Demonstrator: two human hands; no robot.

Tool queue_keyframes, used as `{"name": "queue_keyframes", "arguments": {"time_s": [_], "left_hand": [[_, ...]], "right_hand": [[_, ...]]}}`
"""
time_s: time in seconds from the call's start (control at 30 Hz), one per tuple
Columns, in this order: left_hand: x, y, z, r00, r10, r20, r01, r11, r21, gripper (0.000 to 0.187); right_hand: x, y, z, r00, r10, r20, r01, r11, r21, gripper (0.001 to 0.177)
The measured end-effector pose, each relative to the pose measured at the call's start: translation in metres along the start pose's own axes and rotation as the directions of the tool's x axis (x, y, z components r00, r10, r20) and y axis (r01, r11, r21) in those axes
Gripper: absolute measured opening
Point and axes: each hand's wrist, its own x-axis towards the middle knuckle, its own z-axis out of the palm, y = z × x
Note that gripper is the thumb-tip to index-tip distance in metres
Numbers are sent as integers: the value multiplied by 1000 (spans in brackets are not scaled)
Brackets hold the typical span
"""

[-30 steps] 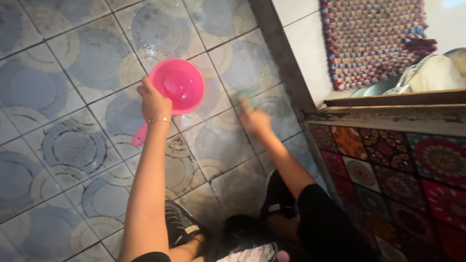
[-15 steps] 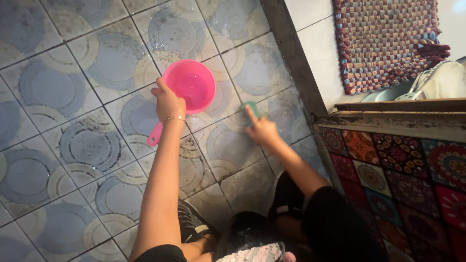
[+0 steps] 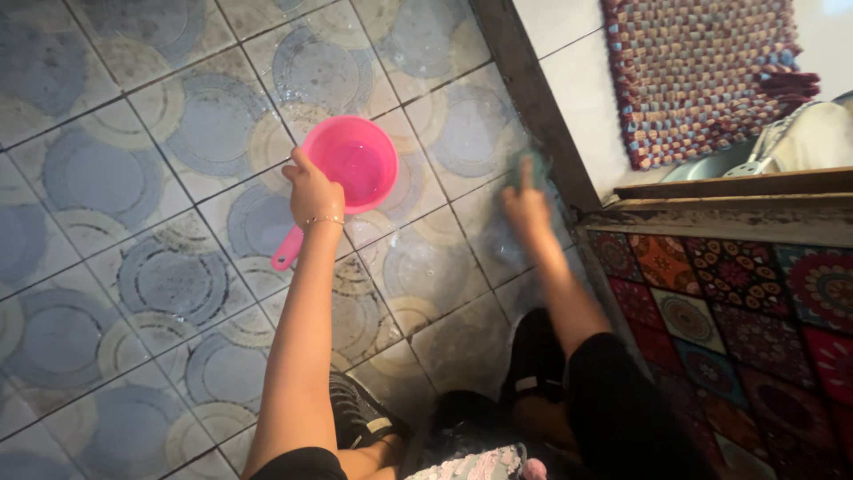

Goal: The person cleans the bathroom floor tiles by scrubbing them with a sponge while holding a detergent pouch, scoops water from a tub using a dipper, and scrubs the wet floor.

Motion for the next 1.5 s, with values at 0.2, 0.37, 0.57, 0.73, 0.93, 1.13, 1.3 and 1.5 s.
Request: {"name": "queue_keyframes", "arguments": {"time_s": [0.2, 0.37, 0.57, 0.73, 0.93, 1.13, 1.3, 1.5], "left_hand": [[2, 2, 1, 1000, -3, -10, 3, 1000, 18, 60], [0, 2, -1, 1000, -2, -22, 2, 999, 37, 62], [0, 5, -1, 999, -16, -51, 18, 1000, 24, 57], [-1, 13, -6, 998, -66, -21, 67, 997, 44, 53], [-6, 23, -16, 993, -114, -11, 114, 993, 15, 54], [-5, 23, -17, 994, -106, -26, 106, 994, 24, 49], [-1, 21, -13, 991, -130, -16, 131, 991, 39, 51], [-2, 23, -9, 992, -120, -45, 122, 992, 41, 51]], "right_hand": [[-43, 13, 58, 822, -535, 197, 569, 784, -246, 93], [24, 41, 31, 971, -237, 41, 239, 942, -237, 89], [-54, 17, 74, 876, -431, 215, 478, 831, -284, 92], [28, -79, 78, 823, -529, 206, 567, 782, -258, 85], [61, -107, 91, 848, -517, 115, 528, 813, -244, 81], [-32, -8, 67, 802, -538, 260, 595, 761, -258, 85], [81, -113, 97, 795, -594, 125, 602, 746, -285, 76], [73, -102, 96, 773, -626, 106, 632, 744, -216, 83]]}}
